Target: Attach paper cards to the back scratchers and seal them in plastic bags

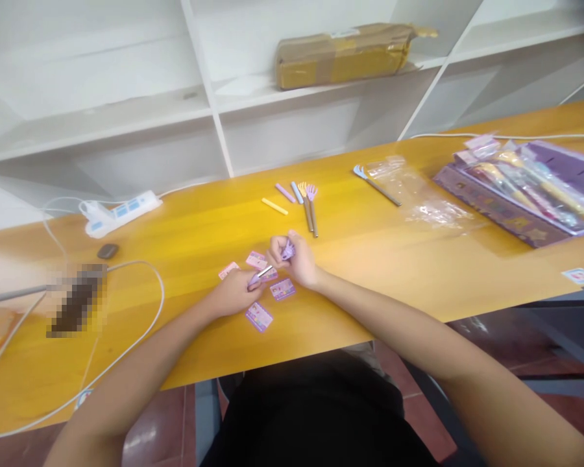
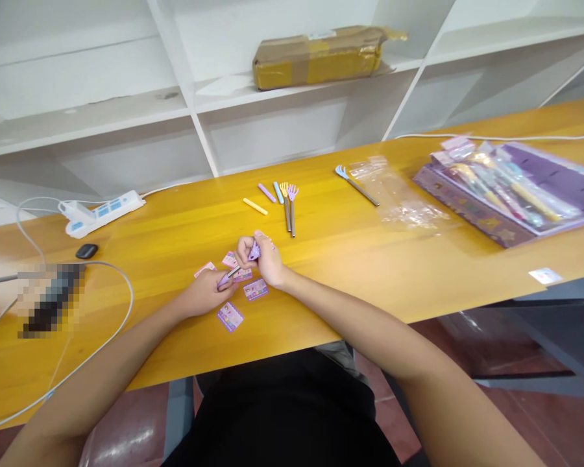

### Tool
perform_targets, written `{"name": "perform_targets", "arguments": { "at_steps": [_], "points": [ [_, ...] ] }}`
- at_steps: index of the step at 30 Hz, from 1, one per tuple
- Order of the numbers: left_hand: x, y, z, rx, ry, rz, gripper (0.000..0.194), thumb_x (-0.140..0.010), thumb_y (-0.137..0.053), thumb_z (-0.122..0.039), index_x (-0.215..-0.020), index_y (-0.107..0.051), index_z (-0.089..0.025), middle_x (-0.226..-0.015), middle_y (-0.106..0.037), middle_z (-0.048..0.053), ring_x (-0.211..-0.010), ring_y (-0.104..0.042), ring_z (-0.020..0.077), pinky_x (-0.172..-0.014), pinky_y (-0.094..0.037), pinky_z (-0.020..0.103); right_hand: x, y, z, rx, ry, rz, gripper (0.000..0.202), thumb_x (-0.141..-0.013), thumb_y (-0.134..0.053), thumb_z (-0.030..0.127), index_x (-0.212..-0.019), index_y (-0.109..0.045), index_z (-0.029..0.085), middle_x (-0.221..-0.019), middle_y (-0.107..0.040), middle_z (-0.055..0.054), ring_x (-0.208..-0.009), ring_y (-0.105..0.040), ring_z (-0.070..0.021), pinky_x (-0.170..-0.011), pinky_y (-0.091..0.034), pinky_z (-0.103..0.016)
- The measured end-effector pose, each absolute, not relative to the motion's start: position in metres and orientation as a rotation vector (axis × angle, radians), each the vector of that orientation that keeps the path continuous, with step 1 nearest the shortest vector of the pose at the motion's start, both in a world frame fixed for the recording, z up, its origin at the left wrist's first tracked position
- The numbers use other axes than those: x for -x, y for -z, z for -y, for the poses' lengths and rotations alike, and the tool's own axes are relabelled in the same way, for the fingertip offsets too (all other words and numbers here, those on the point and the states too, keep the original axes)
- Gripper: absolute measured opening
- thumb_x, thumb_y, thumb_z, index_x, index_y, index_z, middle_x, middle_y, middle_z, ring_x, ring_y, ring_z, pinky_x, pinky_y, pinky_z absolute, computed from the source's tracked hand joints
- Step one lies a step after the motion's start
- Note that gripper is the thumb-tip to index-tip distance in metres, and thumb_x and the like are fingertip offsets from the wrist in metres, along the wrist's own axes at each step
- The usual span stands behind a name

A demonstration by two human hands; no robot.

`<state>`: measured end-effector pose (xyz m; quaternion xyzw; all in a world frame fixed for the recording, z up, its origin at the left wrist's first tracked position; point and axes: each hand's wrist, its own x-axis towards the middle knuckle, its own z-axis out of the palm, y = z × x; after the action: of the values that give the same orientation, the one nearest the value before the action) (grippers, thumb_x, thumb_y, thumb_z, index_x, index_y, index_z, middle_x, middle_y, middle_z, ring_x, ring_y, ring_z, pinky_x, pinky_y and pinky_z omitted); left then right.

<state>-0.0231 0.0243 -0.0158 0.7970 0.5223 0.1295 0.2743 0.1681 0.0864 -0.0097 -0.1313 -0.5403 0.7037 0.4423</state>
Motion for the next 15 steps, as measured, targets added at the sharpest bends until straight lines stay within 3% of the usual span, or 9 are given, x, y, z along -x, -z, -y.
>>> {"name": "perform_targets", "arguments": {
  "at_steps": [7, 15],
  "points": [
    [0.0238, 0.0068, -0.0242, -2.032, -0.366, -1.347, 0.048, -0.101, -0.047, -0.058, -0.071, -0.044, -0.020, -0.065, -0.047, -0.004, -0.062, -0.039, 0.0136, -0.065, -0.031, 0.028, -0.1667, 0.0141, -0.0891, 0.419, -1.699, 1.306, 0.076, -0.096, -0.029, 0.088, -0.065, -0.047, 0.021, -0.045, -0.037, 0.001, -0.044, -0.029, -0.0113, -0.051, -0.026, -0.026],
    [0.0255, 0.0077, -0.0241, -2.026, -0.399, -1.351, 0.051, -0.106, -0.038, -0.059, -0.073, -0.041, -0.020, -0.069, -0.048, -0.003, -0.066, -0.041, 0.0142, -0.068, -0.034, 0.029, -0.1649, 0.0198, -0.0917, 0.439, -1.663, 1.265, 0.077, -0.096, -0.027, 0.088, -0.068, -0.050, 0.021, -0.047, -0.049, -0.001, -0.042, -0.040, -0.0121, -0.046, -0.026, -0.026]
  ]
}}
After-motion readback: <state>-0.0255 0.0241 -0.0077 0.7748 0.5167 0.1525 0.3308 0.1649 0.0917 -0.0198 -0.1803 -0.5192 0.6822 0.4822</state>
